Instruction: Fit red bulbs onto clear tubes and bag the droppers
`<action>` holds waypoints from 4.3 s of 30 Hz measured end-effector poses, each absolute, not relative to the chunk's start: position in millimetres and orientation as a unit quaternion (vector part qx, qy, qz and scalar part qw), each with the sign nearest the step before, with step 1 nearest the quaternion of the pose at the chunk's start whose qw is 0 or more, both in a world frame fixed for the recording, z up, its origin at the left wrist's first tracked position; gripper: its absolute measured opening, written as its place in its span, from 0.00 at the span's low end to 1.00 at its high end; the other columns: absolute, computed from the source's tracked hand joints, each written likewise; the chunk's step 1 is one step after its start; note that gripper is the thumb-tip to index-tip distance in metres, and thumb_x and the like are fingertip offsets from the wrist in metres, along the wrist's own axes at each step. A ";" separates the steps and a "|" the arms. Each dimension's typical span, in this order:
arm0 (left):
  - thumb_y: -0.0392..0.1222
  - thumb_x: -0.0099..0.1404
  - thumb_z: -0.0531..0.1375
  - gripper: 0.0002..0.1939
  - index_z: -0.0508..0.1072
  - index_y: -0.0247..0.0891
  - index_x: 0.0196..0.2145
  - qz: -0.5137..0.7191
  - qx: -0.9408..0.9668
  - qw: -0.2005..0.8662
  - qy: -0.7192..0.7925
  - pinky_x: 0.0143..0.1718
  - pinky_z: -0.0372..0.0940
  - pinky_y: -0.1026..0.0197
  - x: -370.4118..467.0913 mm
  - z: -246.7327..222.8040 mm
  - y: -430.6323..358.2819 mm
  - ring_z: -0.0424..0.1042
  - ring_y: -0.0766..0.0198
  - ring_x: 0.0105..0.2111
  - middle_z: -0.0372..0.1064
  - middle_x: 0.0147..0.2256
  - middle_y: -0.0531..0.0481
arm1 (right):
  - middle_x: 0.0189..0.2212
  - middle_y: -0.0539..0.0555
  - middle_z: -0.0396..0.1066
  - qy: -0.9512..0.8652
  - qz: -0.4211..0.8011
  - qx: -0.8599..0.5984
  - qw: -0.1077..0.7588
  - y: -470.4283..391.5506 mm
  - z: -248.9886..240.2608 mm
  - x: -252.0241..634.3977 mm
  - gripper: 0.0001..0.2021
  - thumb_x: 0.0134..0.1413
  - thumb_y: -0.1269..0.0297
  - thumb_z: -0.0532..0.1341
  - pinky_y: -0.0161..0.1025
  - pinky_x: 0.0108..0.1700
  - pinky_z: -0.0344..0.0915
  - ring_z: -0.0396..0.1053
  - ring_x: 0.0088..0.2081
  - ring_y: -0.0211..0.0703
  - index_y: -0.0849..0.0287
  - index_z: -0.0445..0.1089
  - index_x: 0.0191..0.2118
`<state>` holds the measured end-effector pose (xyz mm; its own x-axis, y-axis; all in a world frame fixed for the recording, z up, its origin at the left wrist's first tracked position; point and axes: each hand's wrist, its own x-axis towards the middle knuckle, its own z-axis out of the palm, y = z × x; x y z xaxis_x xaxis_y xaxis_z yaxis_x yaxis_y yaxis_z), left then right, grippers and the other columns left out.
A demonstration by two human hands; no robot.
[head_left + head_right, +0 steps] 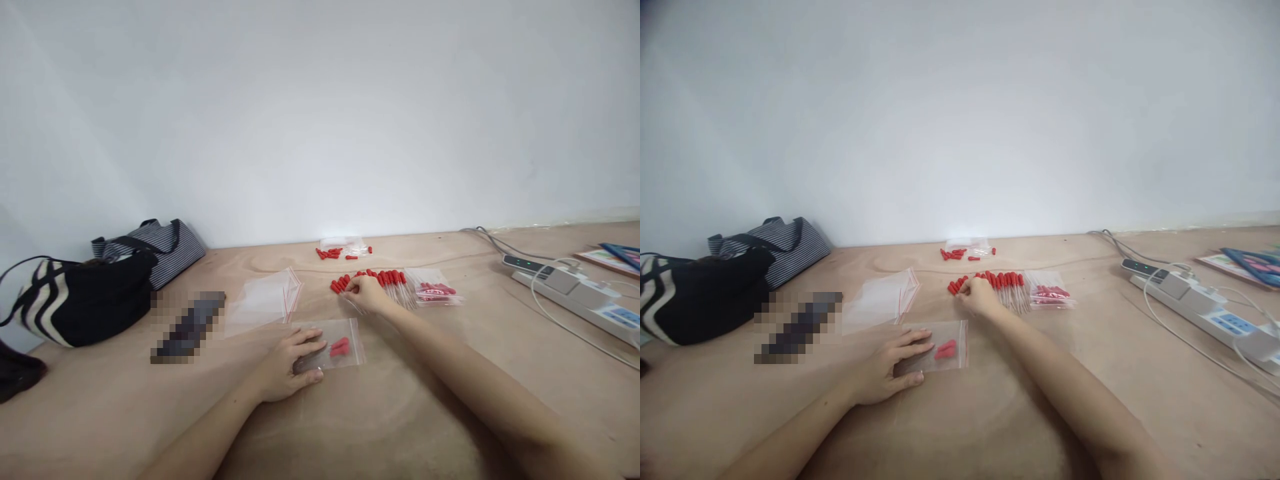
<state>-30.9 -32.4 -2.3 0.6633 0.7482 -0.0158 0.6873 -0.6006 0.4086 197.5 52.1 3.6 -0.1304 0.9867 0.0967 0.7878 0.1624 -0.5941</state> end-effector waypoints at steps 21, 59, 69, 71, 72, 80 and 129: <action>0.50 0.57 0.57 0.23 0.63 0.48 0.51 0.100 0.894 0.203 0.386 0.57 0.41 0.42 -31.6 -0.9 -32.9 0.53 0.53 0.56 0.56 0.55 0.48 | 0.31 0.53 0.69 -0.676 0.182 -0.620 0.355 47.5 -1.6 205.1 0.10 0.54 0.62 0.50 0.33 0.35 0.63 0.68 0.34 0.37 0.61 0.59 0.40; 0.44 0.63 0.50 0.26 0.50 0.43 0.58 0.107 0.914 0.170 0.352 0.58 0.42 0.46 -9.4 -7.7 -20.4 0.53 0.58 0.56 0.53 0.57 0.48 | 0.27 0.53 0.70 -0.744 0.317 -0.469 0.356 -20.3 -32.0 216.5 0.13 0.52 0.62 0.53 0.36 0.38 0.62 0.66 0.34 0.40 0.59 0.73 0.27; 0.46 0.63 0.51 0.24 0.53 0.43 0.57 0.119 0.915 0.167 0.348 0.58 0.43 0.45 -12.3 -10.1 -19.9 0.52 0.56 0.56 0.55 0.56 0.47 | 0.15 0.47 0.66 -0.727 0.345 -0.544 0.237 9.1 -24.2 228.4 0.06 0.42 0.70 0.57 0.28 0.21 0.56 0.60 0.17 0.31 0.62 0.70 0.21; 0.46 0.63 0.51 0.23 0.56 0.42 0.55 0.123 0.912 0.165 0.354 0.57 0.44 0.46 -14.5 -10.6 -19.9 0.51 0.56 0.56 0.56 0.55 0.47 | 0.19 0.48 0.69 -0.723 0.314 -0.563 0.248 21.0 -16.4 233.2 0.06 0.42 0.70 0.57 0.29 0.24 0.58 0.64 0.21 0.33 0.62 0.71 0.23; 0.46 0.63 0.51 0.23 0.57 0.42 0.55 0.126 0.912 0.164 0.355 0.57 0.45 0.46 -15.8 -10.1 -20.1 0.51 0.55 0.57 0.56 0.55 0.47 | 0.21 0.49 0.70 -0.719 0.293 -0.575 0.258 27.3 -12.6 233.0 0.06 0.42 0.70 0.56 0.29 0.26 0.59 0.65 0.24 0.34 0.62 0.71 0.24; 0.47 0.62 0.52 0.20 0.63 0.42 0.51 0.125 0.903 0.186 0.367 0.57 0.47 0.47 -29.9 -5.7 -19.9 0.57 0.56 0.53 0.59 0.53 0.45 | 0.39 0.54 0.69 -0.690 0.123 -0.670 0.244 68.4 -3.8 177.3 0.10 0.46 0.59 0.57 0.36 0.38 0.60 0.65 0.41 0.44 0.55 0.72 0.35; 0.46 0.65 0.47 0.22 0.52 0.51 0.57 0.040 0.913 0.191 0.358 0.58 0.36 0.43 -22.5 0.0 -21.3 0.44 0.58 0.59 0.47 0.59 0.53 | 0.23 0.45 0.65 -0.363 0.519 -0.448 0.631 -11.4 -40.1 225.9 0.23 0.32 0.53 0.66 0.36 0.29 0.64 0.68 0.25 0.37 0.55 0.55 0.32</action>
